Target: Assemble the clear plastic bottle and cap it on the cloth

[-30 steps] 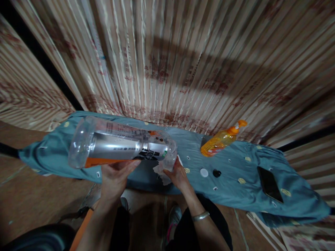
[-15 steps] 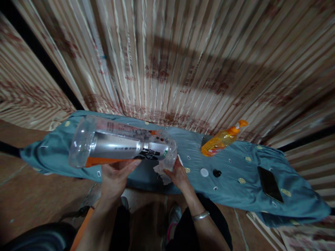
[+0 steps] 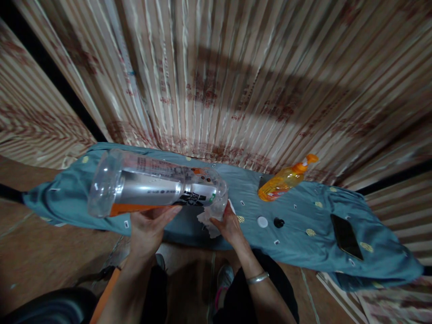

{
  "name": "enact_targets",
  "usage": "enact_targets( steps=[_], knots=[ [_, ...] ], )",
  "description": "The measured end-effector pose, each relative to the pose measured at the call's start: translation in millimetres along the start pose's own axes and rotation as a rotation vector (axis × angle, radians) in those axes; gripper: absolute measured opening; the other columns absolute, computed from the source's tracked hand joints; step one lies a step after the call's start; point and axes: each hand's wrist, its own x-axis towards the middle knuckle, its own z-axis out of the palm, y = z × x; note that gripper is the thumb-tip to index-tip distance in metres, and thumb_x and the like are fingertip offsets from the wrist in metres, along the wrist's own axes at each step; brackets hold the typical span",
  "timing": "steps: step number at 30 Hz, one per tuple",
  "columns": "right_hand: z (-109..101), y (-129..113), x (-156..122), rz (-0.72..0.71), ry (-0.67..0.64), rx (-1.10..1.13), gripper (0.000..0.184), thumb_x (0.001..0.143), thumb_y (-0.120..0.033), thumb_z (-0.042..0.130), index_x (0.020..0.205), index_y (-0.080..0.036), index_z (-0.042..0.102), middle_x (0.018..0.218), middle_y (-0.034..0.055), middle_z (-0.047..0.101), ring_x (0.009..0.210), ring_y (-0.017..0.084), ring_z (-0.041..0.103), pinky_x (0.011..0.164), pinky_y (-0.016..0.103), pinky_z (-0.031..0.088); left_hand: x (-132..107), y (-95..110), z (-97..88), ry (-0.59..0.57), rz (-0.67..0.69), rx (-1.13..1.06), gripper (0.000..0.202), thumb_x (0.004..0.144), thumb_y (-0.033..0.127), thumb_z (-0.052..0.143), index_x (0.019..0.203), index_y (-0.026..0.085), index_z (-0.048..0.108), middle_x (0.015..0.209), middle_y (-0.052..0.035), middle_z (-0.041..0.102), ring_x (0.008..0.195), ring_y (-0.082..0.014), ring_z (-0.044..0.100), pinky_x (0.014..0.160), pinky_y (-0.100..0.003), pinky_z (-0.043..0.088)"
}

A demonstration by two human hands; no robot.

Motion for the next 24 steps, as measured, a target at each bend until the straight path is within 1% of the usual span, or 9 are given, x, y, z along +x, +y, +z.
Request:
enact_targets(
  steps=[5, 10, 14, 17, 20, 24],
  knots=[
    [0.4, -2.0, -0.7, 0.019, 0.013, -0.004, 0.073, 0.075, -0.031, 0.074, 0.142, -0.019, 0.046, 0.124, 0.0130, 0.072, 0.112, 0.035, 0.071, 0.094, 0.049, 0.058, 0.8, 1.7, 0.4, -0.018, -0.023, 0.009, 0.026, 0.057, 0.029, 0.090, 0.069, 0.018, 0.070, 0.068, -0.0071, 0.075, 0.084, -0.0300, 0.077, 0.086, -0.042, 0.064],
    [1.3, -0.1, -0.2, 0.031, -0.007, 0.001, 0.076, 0.075, -0.032, 0.075, 0.143, -0.018, 0.044, 0.124, 0.0144, 0.072, 0.110, 0.035, 0.072, 0.093, 0.048, 0.059, 1.5, 4.1, 1.0, -0.021, 0.011, 0.034, 0.028, 0.057, 0.032, 0.090, 0.070, 0.021, 0.068, 0.066, -0.0040, 0.074, 0.081, -0.0280, 0.077, 0.081, -0.038, 0.066],
    [0.8, -1.0, -0.2, 0.044, -0.005, -0.010, 0.073, 0.076, -0.031, 0.073, 0.142, -0.017, 0.045, 0.127, 0.0153, 0.071, 0.113, 0.035, 0.071, 0.096, 0.049, 0.058, 1.8, 3.4, 0.7, -0.021, 0.020, 0.035, 0.026, 0.059, 0.030, 0.089, 0.070, 0.020, 0.067, 0.067, -0.0059, 0.074, 0.087, -0.0305, 0.077, 0.083, -0.041, 0.065],
    [0.1, -2.4, -0.1, 0.033, -0.018, -0.008, 0.070, 0.076, -0.030, 0.074, 0.140, -0.017, 0.048, 0.128, 0.0150, 0.070, 0.115, 0.034, 0.070, 0.097, 0.050, 0.057, 1.8, 2.9, 0.3, -0.025, 0.021, 0.048, 0.027, 0.059, 0.033, 0.089, 0.072, 0.022, 0.068, 0.066, -0.0062, 0.074, 0.093, -0.0331, 0.077, 0.083, -0.043, 0.066],
    [-0.4, -3.0, 0.1, 0.018, -0.032, -0.005, 0.070, 0.075, -0.032, 0.075, 0.138, -0.017, 0.050, 0.129, 0.0154, 0.069, 0.118, 0.034, 0.069, 0.100, 0.050, 0.056, 1.8, 2.4, 0.3, -0.041, 0.002, 0.049, 0.027, 0.060, 0.035, 0.089, 0.072, 0.023, 0.068, 0.063, -0.0051, 0.073, 0.090, -0.0327, 0.077, 0.082, -0.042, 0.066],
    [0.0, -1.5, -0.1, -0.010, -0.010, -0.007, 0.070, 0.074, -0.032, 0.075, 0.139, -0.019, 0.051, 0.132, 0.0146, 0.068, 0.121, 0.034, 0.067, 0.102, 0.051, 0.055, 2.0, 1.5, 0.6, -0.034, -0.010, 0.036, 0.028, 0.058, 0.031, 0.091, 0.070, 0.023, 0.067, 0.064, -0.0054, 0.074, 0.087, -0.0327, 0.077, 0.082, -0.041, 0.066]
  ],
)
